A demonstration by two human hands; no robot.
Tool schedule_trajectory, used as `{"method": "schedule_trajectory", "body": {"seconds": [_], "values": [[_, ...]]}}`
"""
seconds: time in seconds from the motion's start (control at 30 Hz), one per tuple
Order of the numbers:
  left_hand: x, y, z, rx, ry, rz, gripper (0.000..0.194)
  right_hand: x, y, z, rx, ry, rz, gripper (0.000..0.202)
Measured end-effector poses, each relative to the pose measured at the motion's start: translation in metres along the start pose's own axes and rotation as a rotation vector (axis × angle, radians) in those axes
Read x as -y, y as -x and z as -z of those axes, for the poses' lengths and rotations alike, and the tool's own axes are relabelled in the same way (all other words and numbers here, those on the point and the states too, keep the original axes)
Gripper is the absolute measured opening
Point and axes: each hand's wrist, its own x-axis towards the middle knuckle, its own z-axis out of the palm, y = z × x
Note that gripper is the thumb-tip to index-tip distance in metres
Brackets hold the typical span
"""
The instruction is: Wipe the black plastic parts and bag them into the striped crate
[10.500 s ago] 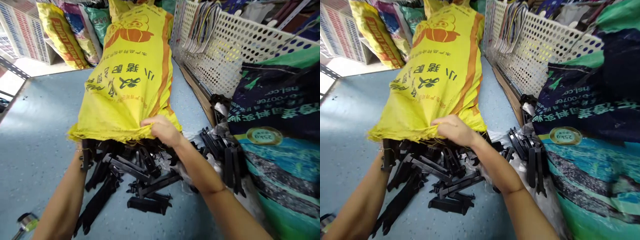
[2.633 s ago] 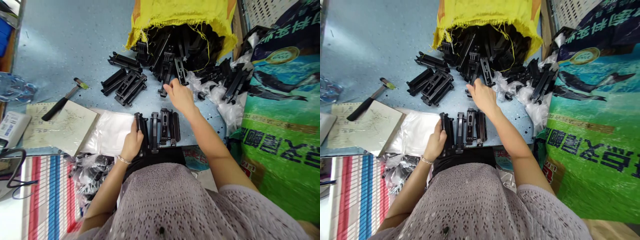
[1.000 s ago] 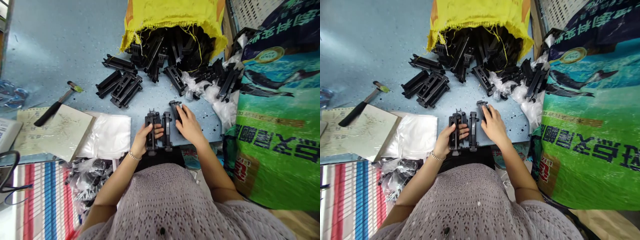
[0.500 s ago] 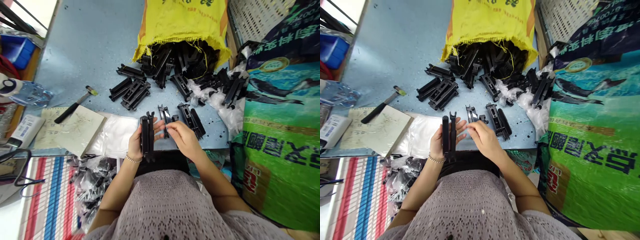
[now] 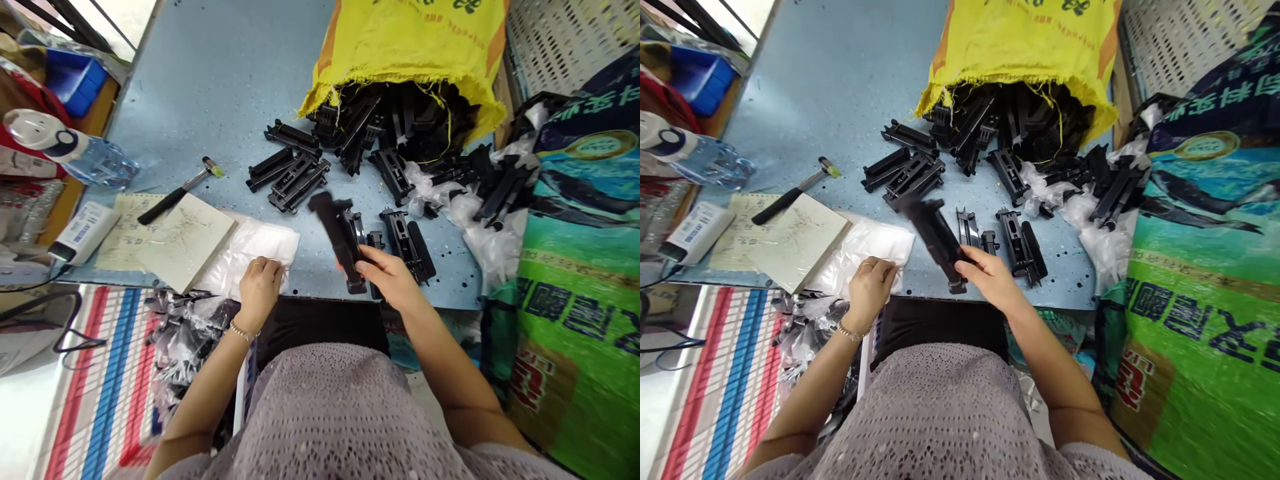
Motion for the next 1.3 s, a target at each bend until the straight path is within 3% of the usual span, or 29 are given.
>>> {"method": "schedule_trajectory", "body": {"seconds": [0.07, 0.13, 0.33, 0.4, 0.5, 0.57, 0.67, 0.77, 0.87, 0.93, 1.07, 1.13, 1.2, 1.23, 1.3], "values": [[0.01, -0.005, -0.003, 0.042, -0.042, 0.001, 0.017, -0.008, -0.005, -0.018, -0.019, -0.278, -0.085, 0.036], [0.015, -0.01, -0.001, 0.064, 0.057, 0.075, 0.018, -0.011, -0.012, -0.039, -0.013, -0.462, -0.132, 0.036], [0.022, -0.015, 0.011, 0.065, 0.362, 0.282, 0.018, -0.011, -0.043, -0.093, 0.085, -0.69, -0.152, 0.036], [0.024, -0.014, 0.012, 0.023, 0.441, 0.263, 0.018, -0.017, -0.056, -0.108, 0.138, -0.733, -0.163, 0.033], [0.023, -0.011, 0.018, 0.012, 0.37, 0.084, 0.009, -0.029, -0.071, -0.123, 0.128, -0.783, -0.222, 0.029], [0.019, -0.01, 0.023, 0.024, 0.189, -0.046, 0.021, -0.034, -0.072, -0.124, 0.085, -0.784, -0.257, 0.028], [0.015, -0.011, 0.028, 0.008, -0.027, -0.1, 0.027, -0.037, -0.056, -0.112, 0.101, -0.752, -0.258, 0.03], [0.016, -0.015, 0.03, 0.029, -0.017, -0.108, 0.031, -0.043, -0.028, -0.094, 0.324, -0.778, -0.294, 0.036], [0.021, -0.016, 0.033, 0.055, 0.03, -0.122, 0.038, -0.058, -0.01, -0.087, 0.614, -0.902, -0.473, 0.037], [0.022, -0.01, 0.033, 0.029, 0.013, -0.112, 0.043, -0.067, -0.01, -0.089, 0.669, -0.984, -0.58, 0.033], [0.016, 0.016, 0.028, 0.027, 0.035, -0.214, 0.048, -0.064, -0.021, -0.097, 0.558, -0.964, -0.589, 0.027], [0.011, 0.03, 0.023, 0.093, 0.072, -0.269, 0.046, -0.055, -0.024, -0.1, 0.364, -0.848, -0.501, 0.029], [0.009, 0.038, 0.019, 0.07, 0.057, -0.227, 0.043, -0.046, -0.023, -0.102, 0.204, -0.781, -0.404, 0.03], [0.009, 0.04, 0.018, 0.011, 0.041, -0.183, 0.041, -0.042, -0.022, -0.103, 0.2, -0.793, -0.379, 0.029], [0.008, 0.039, 0.016, -0.107, 0.066, -0.105, 0.041, -0.039, -0.02, -0.105, 0.316, -0.865, -0.366, 0.029]]}}
